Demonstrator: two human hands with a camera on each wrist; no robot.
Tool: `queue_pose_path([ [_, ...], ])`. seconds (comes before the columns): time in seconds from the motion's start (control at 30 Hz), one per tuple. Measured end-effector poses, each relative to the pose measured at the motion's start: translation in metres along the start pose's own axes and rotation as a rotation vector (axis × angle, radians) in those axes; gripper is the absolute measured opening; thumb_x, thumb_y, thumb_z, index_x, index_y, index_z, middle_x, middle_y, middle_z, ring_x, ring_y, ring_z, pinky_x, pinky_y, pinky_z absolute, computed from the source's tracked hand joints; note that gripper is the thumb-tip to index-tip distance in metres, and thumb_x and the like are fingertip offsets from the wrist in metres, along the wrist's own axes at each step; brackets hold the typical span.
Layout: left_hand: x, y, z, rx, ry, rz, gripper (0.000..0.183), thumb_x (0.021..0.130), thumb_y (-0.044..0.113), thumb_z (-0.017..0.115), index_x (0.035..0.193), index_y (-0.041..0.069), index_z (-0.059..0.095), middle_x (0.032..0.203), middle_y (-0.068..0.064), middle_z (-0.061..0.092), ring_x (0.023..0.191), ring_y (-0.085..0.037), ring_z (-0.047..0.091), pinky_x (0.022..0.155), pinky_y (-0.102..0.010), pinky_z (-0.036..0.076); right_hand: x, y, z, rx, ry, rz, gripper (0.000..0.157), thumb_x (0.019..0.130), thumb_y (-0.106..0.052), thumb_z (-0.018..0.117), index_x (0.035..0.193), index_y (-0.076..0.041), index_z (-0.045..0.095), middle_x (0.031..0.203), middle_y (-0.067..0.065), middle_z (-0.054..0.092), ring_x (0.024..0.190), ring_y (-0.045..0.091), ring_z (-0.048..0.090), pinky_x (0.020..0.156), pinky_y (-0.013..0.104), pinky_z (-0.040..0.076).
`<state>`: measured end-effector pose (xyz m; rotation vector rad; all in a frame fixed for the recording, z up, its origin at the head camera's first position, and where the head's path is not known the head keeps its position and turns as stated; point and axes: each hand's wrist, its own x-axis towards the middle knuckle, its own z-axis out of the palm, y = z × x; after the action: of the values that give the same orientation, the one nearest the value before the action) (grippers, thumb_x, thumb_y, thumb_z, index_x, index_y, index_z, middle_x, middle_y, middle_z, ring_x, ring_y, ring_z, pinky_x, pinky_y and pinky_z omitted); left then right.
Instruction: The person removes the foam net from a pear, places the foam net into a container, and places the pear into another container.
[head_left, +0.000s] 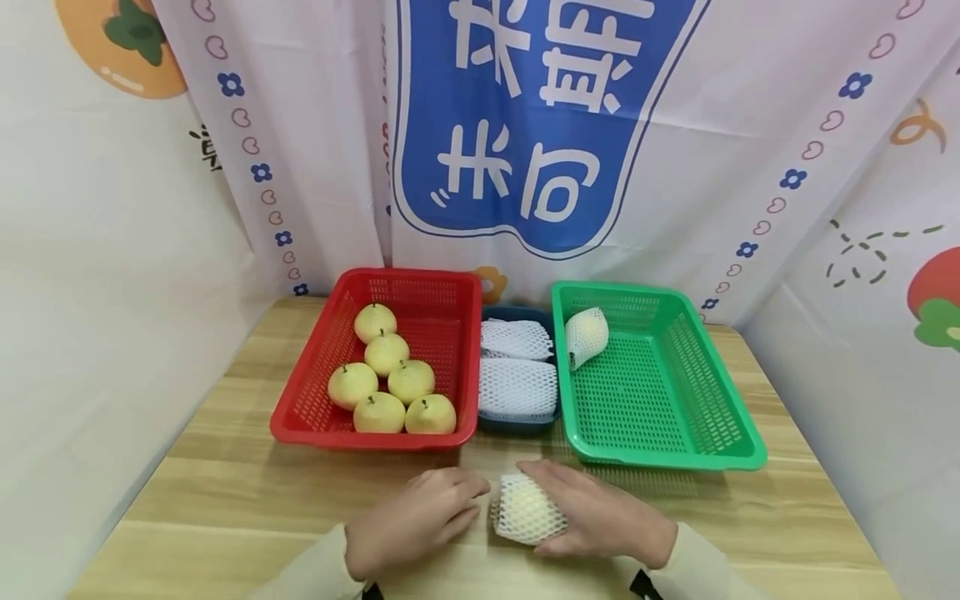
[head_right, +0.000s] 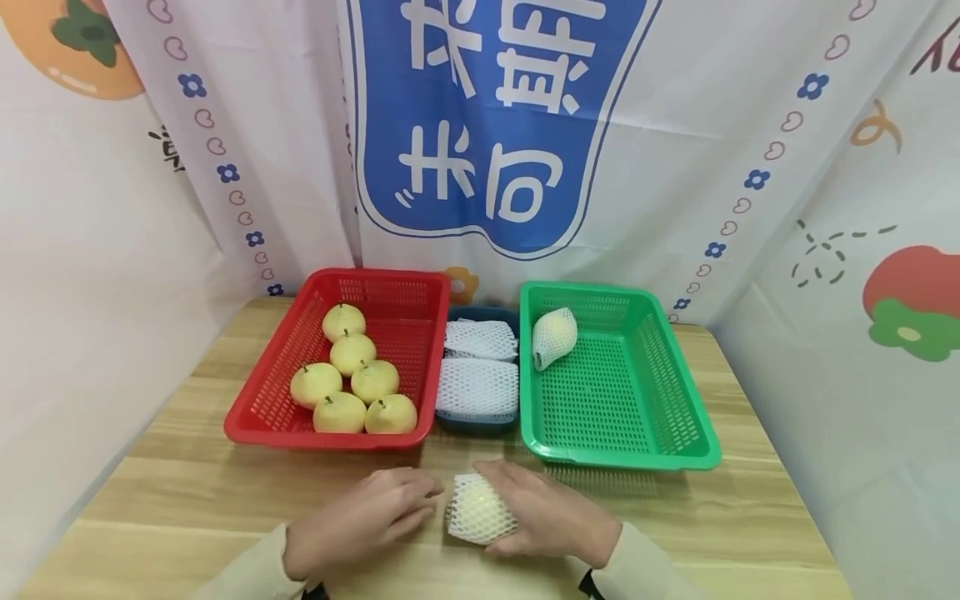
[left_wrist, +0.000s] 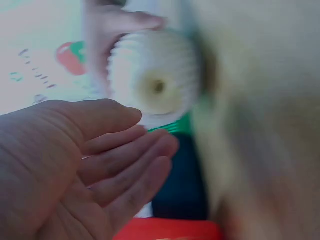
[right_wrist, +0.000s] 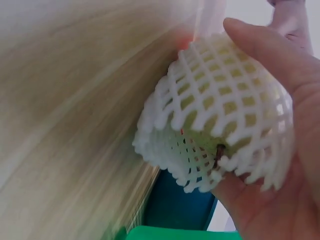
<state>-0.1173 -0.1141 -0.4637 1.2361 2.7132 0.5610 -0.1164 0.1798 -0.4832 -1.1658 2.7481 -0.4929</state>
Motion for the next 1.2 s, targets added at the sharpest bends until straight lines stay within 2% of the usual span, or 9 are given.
queue_pose_path([
  [0.13, 0.006, -0.006, 0.014, -0.029, 0.028, 0.044, 0.035, 0.102, 0.017, 0.07, 0.135, 0.008, 0.067, 0.13, -0.003, 0.072, 0.12, -0.015, 0.069, 0.102, -0.034, 0.058, -0.003, 0.003, 0.0, 0.011, 0.003, 0.02, 0.101, 0.086, -0.057, 0.082, 0.161, -0.006, 0.038, 0.154, 0.012, 0.057, 0.135, 0.031, 0.062, 0.106, 0.048, 0.056],
  [0.27, 0.01, -0.005, 0.021, -0.03, 0.054, 0.077, 0.042, 0.099, 0.024, 0.075, 0.137, 0.006, 0.066, 0.132, -0.005, 0.07, 0.123, -0.018, 0.067, 0.103, -0.034, 0.058, -0.009, 0.007, 0.001, 0.039, 0.011, 0.048, 0.102, 0.085, -0.059, 0.082, 0.158, -0.002, 0.041, 0.152, 0.015, 0.059, 0.132, 0.033, 0.063, 0.105, 0.049, 0.056],
  [0.4, 0.013, -0.001, 0.022, -0.019, 0.075, 0.084, 0.043, 0.097, 0.028, 0.078, 0.134, 0.009, 0.067, 0.128, -0.002, 0.068, 0.117, -0.014, 0.066, 0.098, -0.03, 0.059, -0.014, 0.011, 0.004, 0.062, 0.041, 0.05, 0.096, 0.086, -0.057, 0.082, 0.153, 0.002, 0.048, 0.144, 0.016, 0.065, 0.126, 0.03, 0.067, 0.104, 0.045, 0.057],
  [0.5, 0.014, 0.002, 0.02, 0.018, 0.095, 0.094, 0.042, 0.095, 0.03, 0.08, 0.131, 0.012, 0.068, 0.123, 0.001, 0.066, 0.111, -0.01, 0.063, 0.094, -0.027, 0.058, -0.015, 0.013, 0.008, 0.066, 0.078, 0.013, 0.091, 0.088, -0.056, 0.08, 0.149, 0.005, 0.051, 0.139, 0.018, 0.068, 0.12, 0.03, 0.07, 0.1, 0.044, 0.059],
  [0.6, 0.014, 0.006, 0.018, 0.066, 0.107, 0.117, 0.045, 0.095, 0.033, 0.08, 0.133, 0.014, 0.066, 0.123, 0.002, 0.064, 0.112, -0.01, 0.061, 0.095, -0.027, 0.058, -0.016, 0.014, 0.011, 0.08, 0.102, -0.01, 0.088, 0.09, -0.055, 0.078, 0.148, 0.006, 0.052, 0.137, 0.018, 0.069, 0.115, 0.028, 0.071, 0.095, 0.041, 0.061],
  [0.73, 0.017, 0.013, 0.018, 0.074, 0.082, 0.113, 0.059, 0.094, 0.035, 0.08, 0.143, 0.01, 0.06, 0.137, -0.002, 0.062, 0.124, -0.016, 0.061, 0.106, -0.034, 0.055, -0.014, 0.013, 0.013, 0.107, 0.13, -0.044, 0.082, 0.092, -0.052, 0.078, 0.149, 0.0, 0.053, 0.138, 0.012, 0.069, 0.114, 0.021, 0.071, 0.094, 0.036, 0.061],
  [0.9, 0.025, 0.016, 0.024, -0.008, -0.03, 0.034, 0.076, 0.094, 0.036, 0.079, 0.157, 0.006, 0.046, 0.158, -0.009, 0.052, 0.142, -0.024, 0.055, 0.116, -0.041, 0.049, -0.008, 0.01, 0.014, 0.107, 0.18, -0.149, 0.073, 0.094, -0.047, 0.077, 0.152, -0.011, 0.052, 0.139, 0.004, 0.069, 0.118, 0.017, 0.072, 0.099, 0.033, 0.06],
  [0.97, 0.029, 0.016, 0.028, -0.028, -0.062, 0.017, 0.082, 0.094, 0.038, 0.08, 0.159, 0.006, 0.042, 0.162, -0.011, 0.048, 0.145, -0.025, 0.052, 0.117, -0.041, 0.048, -0.006, 0.009, 0.014, 0.112, 0.183, -0.166, 0.071, 0.095, -0.046, 0.077, 0.151, -0.011, 0.052, 0.14, 0.005, 0.069, 0.118, 0.017, 0.072, 0.099, 0.033, 0.059],
  [1.2, 0.043, 0.014, 0.042, -0.012, -0.02, 0.053, 0.09, 0.089, 0.035, 0.084, 0.159, 0.0, 0.04, 0.161, -0.016, 0.049, 0.145, -0.028, 0.054, 0.116, -0.039, 0.049, -0.004, 0.009, 0.016, 0.133, 0.177, -0.158, 0.067, 0.096, -0.041, 0.076, 0.149, -0.007, 0.053, 0.141, 0.007, 0.069, 0.119, 0.019, 0.072, 0.098, 0.031, 0.059],
])
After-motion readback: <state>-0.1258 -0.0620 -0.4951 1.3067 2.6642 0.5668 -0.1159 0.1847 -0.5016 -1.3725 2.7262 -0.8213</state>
